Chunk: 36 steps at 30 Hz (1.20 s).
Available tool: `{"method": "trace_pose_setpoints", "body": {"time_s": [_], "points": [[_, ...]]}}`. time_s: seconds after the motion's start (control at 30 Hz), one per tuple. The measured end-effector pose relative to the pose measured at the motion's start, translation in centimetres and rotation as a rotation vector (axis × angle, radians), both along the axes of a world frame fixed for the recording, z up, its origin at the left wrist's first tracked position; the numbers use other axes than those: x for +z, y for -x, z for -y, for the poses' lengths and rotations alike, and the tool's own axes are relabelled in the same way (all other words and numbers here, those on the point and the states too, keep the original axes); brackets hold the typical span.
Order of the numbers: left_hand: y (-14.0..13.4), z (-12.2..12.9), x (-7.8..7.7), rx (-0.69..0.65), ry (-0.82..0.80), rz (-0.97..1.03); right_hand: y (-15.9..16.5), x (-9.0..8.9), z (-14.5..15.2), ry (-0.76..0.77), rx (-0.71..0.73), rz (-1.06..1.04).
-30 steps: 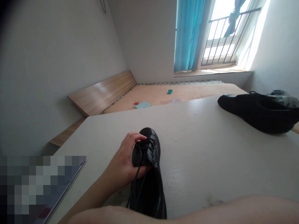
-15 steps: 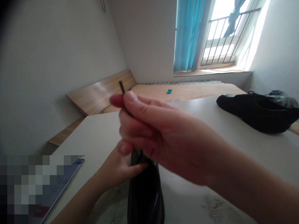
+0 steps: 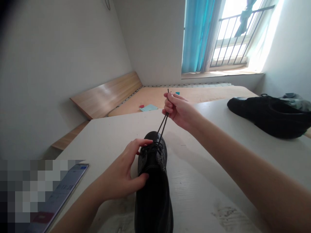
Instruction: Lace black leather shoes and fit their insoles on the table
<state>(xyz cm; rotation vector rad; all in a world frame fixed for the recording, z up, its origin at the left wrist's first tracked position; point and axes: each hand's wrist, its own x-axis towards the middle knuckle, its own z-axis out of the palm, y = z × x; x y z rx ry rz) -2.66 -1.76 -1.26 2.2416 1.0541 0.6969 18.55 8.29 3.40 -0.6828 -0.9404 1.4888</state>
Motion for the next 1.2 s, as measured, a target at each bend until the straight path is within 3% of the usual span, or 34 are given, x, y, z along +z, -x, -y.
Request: {"method": "trace_pose_setpoints", "body": {"time_s": [0.2, 0.33, 0.43, 0.57, 0.67, 0.77, 0.87, 0.93, 1.03, 1.2], "points": [[-0.1, 0.1, 0.0, 0.012, 0.06, 0.072, 0.0, -0.4, -0.5, 0.024, 0.003, -0.012], [-0.9, 0.0, -0.3, 0.047, 0.127, 0.272, 0.7, 0.6, 0.4, -0.005, 0.053, -0.054], [-1.7, -0.2, -0.9, 0.137, 0.17, 0.44, 1.2, 0.4, 0.9, -0.091, 0.07, 0.052], [-2.2, -0.4, -1.4, 0.264, 0.325, 0.63, 1.0, -1.0, 0.2, -0.145, -0.221, 0.474], [-2.3, -0.6, -1.4, 0.304, 0.383, 0.726, 0.1, -1.1, -0.8, -0.135, -0.363, 0.55], [-2.4, -0.5, -1.3, 0.319, 0.406, 0.762, -0.5, -0.2, -0.7, -0.05, -0.25, 0.45], [-2.6, -0.2, -1.2, 0.316, 0.402, 0.76, 0.2, 0.7, 0.7, -0.013, 0.009, 0.264], [-2.6, 0.0, -1.1, 0.304, 0.406, 0.736, 1.4, 0.7, 2.3, -0.089, 0.201, 0.199], [-2.4, 0.1, -0.9, 0.236, 0.416, 0.683, 3.4, 0.0, 4.4, -0.248, 0.35, 0.325], [-2.3, -0.1, -0.8, 0.215, 0.389, 0.717, 4.8, -1.5, 5.0, -0.221, 0.51, 0.542]]}}
